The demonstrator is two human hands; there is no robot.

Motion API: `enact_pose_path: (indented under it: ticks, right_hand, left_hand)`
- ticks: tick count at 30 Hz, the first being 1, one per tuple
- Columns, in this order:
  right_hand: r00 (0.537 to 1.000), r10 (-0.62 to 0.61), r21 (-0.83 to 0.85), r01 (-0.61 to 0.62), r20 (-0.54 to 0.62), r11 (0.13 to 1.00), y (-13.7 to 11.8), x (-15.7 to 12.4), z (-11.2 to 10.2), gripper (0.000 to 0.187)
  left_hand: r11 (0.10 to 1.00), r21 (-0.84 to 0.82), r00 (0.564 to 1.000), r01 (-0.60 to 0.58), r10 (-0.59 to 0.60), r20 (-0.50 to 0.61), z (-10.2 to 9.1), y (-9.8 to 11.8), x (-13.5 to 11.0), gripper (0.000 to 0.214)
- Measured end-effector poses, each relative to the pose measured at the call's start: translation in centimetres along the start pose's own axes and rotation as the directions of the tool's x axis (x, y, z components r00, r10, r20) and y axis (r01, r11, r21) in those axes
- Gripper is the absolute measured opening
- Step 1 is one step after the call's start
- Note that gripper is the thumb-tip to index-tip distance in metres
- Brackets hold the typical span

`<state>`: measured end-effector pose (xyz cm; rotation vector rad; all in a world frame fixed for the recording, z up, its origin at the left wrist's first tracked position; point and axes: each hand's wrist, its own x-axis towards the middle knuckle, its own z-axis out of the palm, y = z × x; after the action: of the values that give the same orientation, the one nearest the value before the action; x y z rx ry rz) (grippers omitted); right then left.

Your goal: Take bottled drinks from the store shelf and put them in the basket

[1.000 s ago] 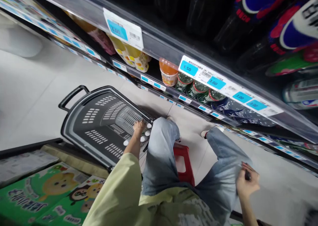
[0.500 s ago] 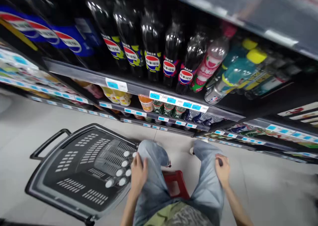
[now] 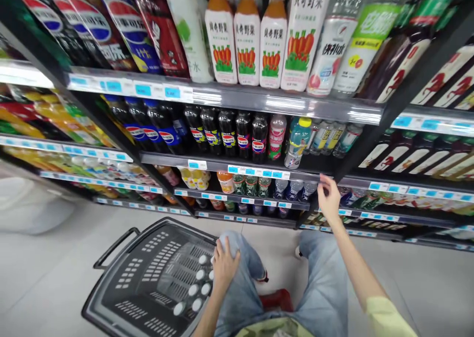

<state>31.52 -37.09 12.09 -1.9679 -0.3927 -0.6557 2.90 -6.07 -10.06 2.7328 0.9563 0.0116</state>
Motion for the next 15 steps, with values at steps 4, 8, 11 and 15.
enact_pose_path:
  ticks: [4,8,11,15]
  right_hand:
    - [0.961,-0.271,-0.172,0.277,0.056,0.945,-4.3,12.0,2.3,0.050]
    - [0.961,-0.233,-0.339,0.271,0.150,0.901,-4.6,21.0,5.4,0.054]
    - [0.954,-0.206,-0.395,0.280,0.219,0.875,-3.8,24.7,6.9,0.043]
    - [0.947,-0.236,-0.429,0.311,0.219,0.848,-3.3,26.4,6.9,0.033]
  left_hand:
    - [1.000,-0.013,1.000,0.024,-0.024,0.006,-0.5,0.4,-0.2,0.073]
    - [0.998,-0.044,0.999,0.044,-0.043,0.030,-0.8,0.4,-0.4,0.074]
    - [0.996,-0.062,0.997,0.060,-0.058,0.046,-0.9,0.1,-0.4,0.073]
    - [0.994,-0.085,0.997,0.065,-0.061,0.047,-0.7,-0.2,-0.4,0.074]
